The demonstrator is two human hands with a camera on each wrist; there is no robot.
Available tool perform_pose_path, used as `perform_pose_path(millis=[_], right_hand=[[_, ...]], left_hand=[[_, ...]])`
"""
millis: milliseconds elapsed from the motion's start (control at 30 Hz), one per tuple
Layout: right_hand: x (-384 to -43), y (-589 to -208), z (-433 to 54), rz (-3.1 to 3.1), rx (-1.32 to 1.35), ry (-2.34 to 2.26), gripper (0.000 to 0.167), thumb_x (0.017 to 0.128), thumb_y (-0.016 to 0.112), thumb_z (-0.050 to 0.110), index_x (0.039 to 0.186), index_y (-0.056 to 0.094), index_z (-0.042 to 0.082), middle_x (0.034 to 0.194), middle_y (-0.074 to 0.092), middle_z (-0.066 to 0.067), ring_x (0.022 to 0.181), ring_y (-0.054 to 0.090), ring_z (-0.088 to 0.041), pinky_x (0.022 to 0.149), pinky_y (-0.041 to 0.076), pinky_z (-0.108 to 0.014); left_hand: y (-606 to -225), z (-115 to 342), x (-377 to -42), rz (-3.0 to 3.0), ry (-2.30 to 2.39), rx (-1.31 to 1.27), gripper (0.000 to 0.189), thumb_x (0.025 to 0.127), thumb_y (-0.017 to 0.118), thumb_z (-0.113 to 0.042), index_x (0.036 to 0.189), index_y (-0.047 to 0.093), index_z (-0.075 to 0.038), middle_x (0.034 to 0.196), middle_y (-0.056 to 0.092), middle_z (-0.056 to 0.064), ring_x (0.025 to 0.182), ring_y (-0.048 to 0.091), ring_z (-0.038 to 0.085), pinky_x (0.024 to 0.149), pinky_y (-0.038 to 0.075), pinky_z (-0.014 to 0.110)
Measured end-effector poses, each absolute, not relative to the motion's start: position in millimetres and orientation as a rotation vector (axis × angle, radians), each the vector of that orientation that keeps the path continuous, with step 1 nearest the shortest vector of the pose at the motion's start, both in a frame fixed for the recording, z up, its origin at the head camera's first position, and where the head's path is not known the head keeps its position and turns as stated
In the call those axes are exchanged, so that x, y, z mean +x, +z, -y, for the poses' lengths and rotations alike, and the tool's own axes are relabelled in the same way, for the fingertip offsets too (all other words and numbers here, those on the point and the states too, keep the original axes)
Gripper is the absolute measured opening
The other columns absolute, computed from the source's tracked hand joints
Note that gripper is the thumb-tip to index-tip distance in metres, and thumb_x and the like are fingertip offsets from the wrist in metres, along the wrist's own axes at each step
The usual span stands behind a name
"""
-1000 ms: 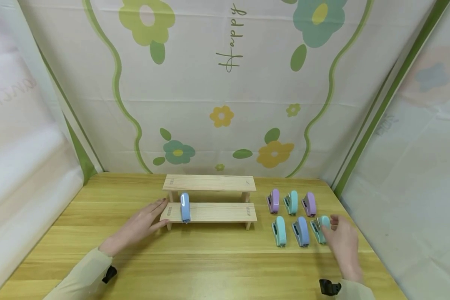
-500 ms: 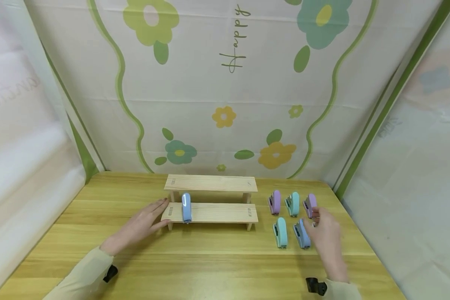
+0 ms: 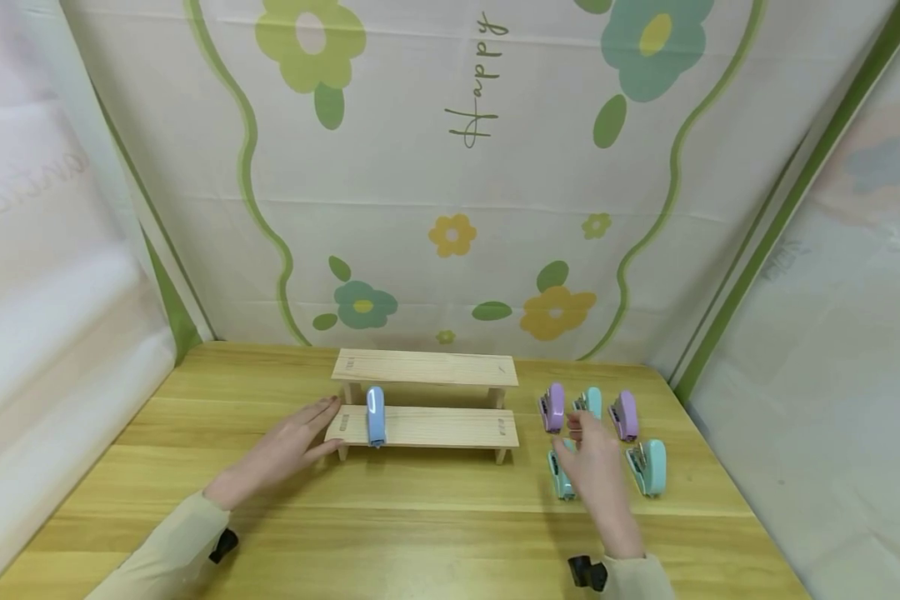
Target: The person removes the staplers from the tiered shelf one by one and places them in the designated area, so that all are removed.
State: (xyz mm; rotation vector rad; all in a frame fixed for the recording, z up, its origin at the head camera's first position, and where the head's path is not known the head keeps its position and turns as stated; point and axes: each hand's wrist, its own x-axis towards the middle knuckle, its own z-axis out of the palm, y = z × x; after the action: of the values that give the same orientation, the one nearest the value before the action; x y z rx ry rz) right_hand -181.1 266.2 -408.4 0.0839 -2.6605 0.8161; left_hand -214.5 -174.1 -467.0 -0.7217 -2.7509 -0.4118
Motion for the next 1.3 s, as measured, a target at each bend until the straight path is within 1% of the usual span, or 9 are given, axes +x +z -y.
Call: perform_pose_path(millis=[167,367,600,733,900,1100,1300], right_hand=[[-184,-410,-248,2.666,0.121,0.846,0.040,0.087,0.072,0.006,0.121,0.059,-0.010,0.111,0.068,-0.028,0.099,0.069,-0.041,0.083,0.063,-0.047],[-190,-414,-229,2.622,0.190,0.875,0.039,0.084,0.075,0.003,0.118,0.061,-0.009,0.107,0.070,-0.026,0.094,0.071,-0.039,0.080,0.063,-0.046],[-196,-417,-205,2.643,0.231,0.970,0.039,0.084,0.074,0.003,0.118,0.060,-0.009,0.108,0.070,-0.025,0.096,0.070,-0.038,0.084,0.063,-0.047],[-200,-422,-191,2.628,0.268,1.022,0.039,0.083,0.076,0.003,0.118,0.061,-0.008,0.106,0.070,-0.023,0.094,0.071,-0.035,0.082,0.064,-0.044],[-203,-427,-174,2.610,0.319,1.009,0.039,0.081,0.077,0.002,0.116,0.062,-0.008,0.101,0.072,-0.020,0.090,0.072,-0.032,0.077,0.065,-0.038],[-205,-428,-150,2.630,0.368,1.068,0.038,0.082,0.077,0.003,0.115,0.062,-0.006,0.101,0.071,-0.019,0.091,0.071,-0.031,0.079,0.064,-0.038],[-207,-429,-130,2.619,0.456,1.123,0.038,0.082,0.077,0.003,0.115,0.062,-0.007,0.101,0.070,-0.020,0.090,0.070,-0.031,0.078,0.064,-0.039]], left_hand=[[-467,174,-215,2.754,-0.424,-0.720,0.072,0.094,0.065,-0.042,0.143,0.046,0.007,0.147,0.048,0.027,0.134,0.051,0.042,0.112,0.045,0.054],[-468,174,-216,2.745,-0.413,-0.728,0.072,0.093,0.066,-0.042,0.142,0.047,0.007,0.147,0.048,0.026,0.134,0.051,0.042,0.112,0.045,0.053],[-468,174,-215,2.758,-0.417,-0.713,0.072,0.094,0.065,-0.042,0.143,0.046,0.007,0.147,0.048,0.027,0.134,0.051,0.042,0.112,0.045,0.054],[-468,174,-215,2.762,-0.434,-0.702,0.072,0.093,0.066,-0.041,0.143,0.046,0.007,0.147,0.048,0.028,0.134,0.051,0.043,0.112,0.045,0.055],[-468,174,-216,2.762,-0.414,-0.702,0.072,0.094,0.065,-0.043,0.144,0.046,0.006,0.147,0.048,0.027,0.135,0.051,0.042,0.112,0.045,0.054],[-468,174,-215,2.771,-0.417,-0.701,0.072,0.094,0.065,-0.042,0.144,0.046,0.006,0.147,0.048,0.027,0.135,0.050,0.042,0.112,0.045,0.054],[-467,174,-215,2.790,-0.432,-0.700,0.072,0.094,0.064,-0.043,0.145,0.044,0.006,0.149,0.047,0.026,0.136,0.049,0.042,0.114,0.043,0.054]])
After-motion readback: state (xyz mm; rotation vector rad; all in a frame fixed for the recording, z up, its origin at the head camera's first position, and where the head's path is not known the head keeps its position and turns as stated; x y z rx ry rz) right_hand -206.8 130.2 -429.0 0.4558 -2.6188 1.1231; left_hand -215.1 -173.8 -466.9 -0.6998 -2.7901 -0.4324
